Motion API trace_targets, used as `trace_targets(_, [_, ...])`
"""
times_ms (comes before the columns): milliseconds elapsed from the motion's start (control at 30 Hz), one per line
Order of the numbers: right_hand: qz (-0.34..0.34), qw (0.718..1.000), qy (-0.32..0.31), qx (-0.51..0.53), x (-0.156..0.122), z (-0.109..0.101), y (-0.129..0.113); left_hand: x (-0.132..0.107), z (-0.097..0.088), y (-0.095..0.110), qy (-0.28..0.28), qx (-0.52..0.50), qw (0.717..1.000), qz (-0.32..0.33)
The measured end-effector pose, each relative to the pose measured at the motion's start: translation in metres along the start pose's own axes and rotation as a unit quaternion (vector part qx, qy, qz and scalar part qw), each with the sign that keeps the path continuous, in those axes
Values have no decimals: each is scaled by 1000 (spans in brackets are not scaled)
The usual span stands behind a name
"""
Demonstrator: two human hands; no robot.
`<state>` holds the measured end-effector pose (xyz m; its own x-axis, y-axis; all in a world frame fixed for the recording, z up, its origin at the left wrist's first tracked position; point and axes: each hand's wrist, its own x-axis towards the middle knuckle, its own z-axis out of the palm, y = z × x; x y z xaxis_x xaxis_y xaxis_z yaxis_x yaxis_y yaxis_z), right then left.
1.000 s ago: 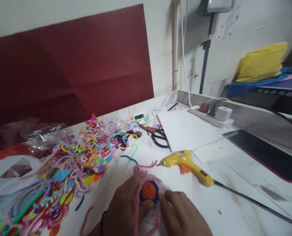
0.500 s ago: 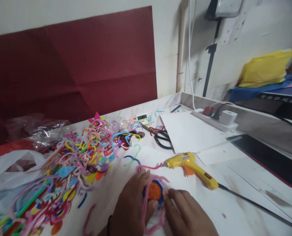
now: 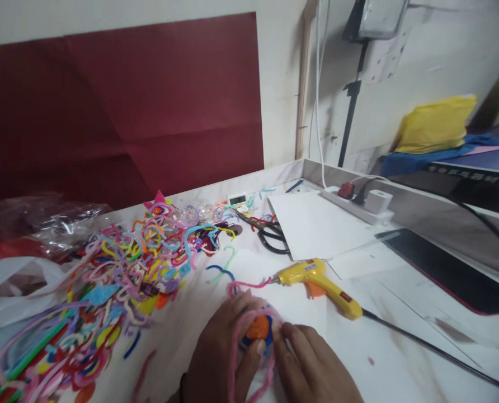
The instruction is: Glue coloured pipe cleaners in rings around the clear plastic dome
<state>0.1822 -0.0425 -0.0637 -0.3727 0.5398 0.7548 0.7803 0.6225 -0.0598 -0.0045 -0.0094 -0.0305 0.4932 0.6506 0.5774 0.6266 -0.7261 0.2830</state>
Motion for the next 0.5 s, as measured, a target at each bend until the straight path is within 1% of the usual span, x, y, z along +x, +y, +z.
trace_targets(67, [35,998,6,56,0,-2,1,2,0,1,10,-1,1000,-10])
trace_targets(133, [78,990,-3,120,0,-6,3,2,0,2,10,-5,1000,-25])
trace_targets(233, [87,976,-17,197,3,-13,7,2,0,3,-6,-5,999,-45])
trace_targets(300, [83,971,-16,222,5,-16,9,3,-2,4,-17,-9,999,-49])
trace_targets(367, [92,968,-7,232,7,-16,9,5,-5,5,-28,-16,998,-44])
trace_targets(500, [122,966,31,226,7,-13,4,6,-6,4,-32,-21,998,-54])
